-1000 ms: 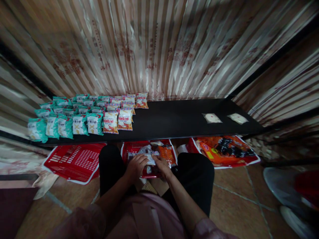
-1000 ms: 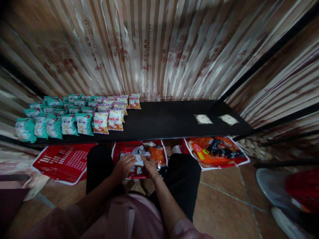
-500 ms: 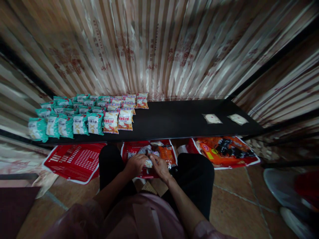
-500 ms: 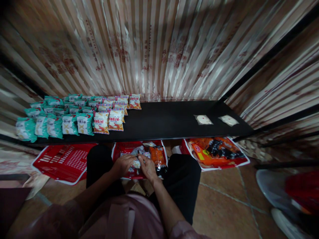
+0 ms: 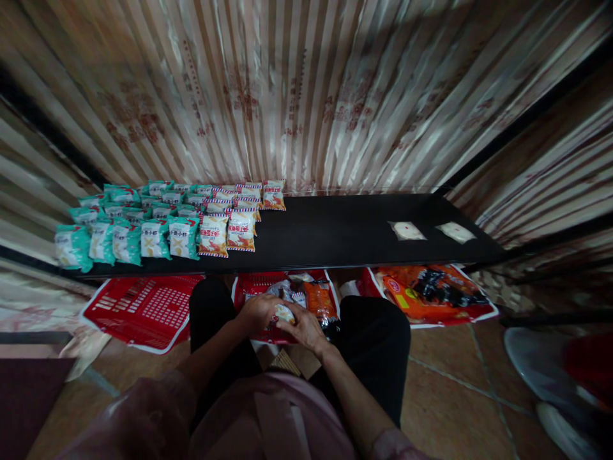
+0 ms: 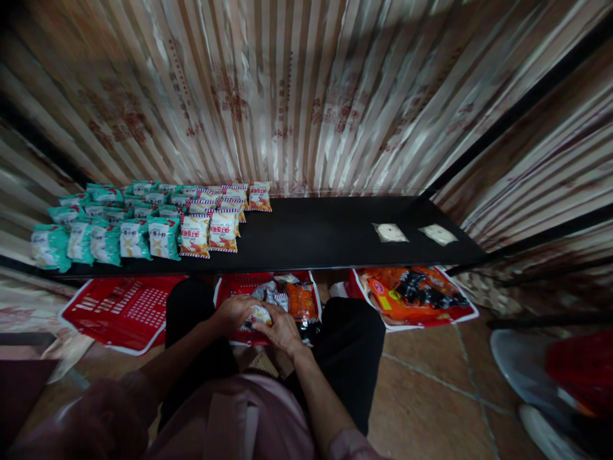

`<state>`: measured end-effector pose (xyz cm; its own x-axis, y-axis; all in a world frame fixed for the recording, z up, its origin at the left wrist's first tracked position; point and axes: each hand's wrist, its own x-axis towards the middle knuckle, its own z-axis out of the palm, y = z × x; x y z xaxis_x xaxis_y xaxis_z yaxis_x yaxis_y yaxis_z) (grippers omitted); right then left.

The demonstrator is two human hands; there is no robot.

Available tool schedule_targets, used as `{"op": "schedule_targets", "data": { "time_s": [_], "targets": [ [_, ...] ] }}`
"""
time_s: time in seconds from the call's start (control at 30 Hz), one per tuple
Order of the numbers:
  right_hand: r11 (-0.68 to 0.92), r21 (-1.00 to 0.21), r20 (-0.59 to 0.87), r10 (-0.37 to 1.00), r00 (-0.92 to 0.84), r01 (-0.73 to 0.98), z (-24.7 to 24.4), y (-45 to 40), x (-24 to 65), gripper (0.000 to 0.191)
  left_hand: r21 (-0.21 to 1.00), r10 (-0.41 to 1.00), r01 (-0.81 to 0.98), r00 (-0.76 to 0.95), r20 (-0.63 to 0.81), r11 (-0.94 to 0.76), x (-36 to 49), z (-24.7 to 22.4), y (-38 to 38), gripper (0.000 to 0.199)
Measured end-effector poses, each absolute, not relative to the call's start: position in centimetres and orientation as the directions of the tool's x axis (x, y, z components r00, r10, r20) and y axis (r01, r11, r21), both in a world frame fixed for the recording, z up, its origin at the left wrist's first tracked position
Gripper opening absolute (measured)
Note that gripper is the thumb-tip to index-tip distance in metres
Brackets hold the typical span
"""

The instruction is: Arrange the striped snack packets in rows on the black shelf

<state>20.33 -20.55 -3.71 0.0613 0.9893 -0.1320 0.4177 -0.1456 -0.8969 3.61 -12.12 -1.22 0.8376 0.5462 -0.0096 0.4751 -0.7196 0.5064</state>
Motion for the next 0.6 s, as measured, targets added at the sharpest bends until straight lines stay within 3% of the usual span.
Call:
{"op": "schedule_targets", "data": {
  "time_s": [0.3, 0.6],
  "targets": [
    [-0.191, -0.919, -0.162, 0.980, 0.113, 0.344, -3.7, -20.6, 20.4, 0.034, 0.617, 0.604, 0.532, 0.789, -0.113, -0.579, 3.5, -0.8, -11.4, 0.031],
    [-0.236, -0.955, -0.227, 0.971, 0.070, 0.181, -3.6, -21.1, 20.4, 0.034, 0.729, 0.628, 0.558, 0.744, -0.228, -0.396, 3.5, 0.2, -10.3, 0.037]
  ]
}}
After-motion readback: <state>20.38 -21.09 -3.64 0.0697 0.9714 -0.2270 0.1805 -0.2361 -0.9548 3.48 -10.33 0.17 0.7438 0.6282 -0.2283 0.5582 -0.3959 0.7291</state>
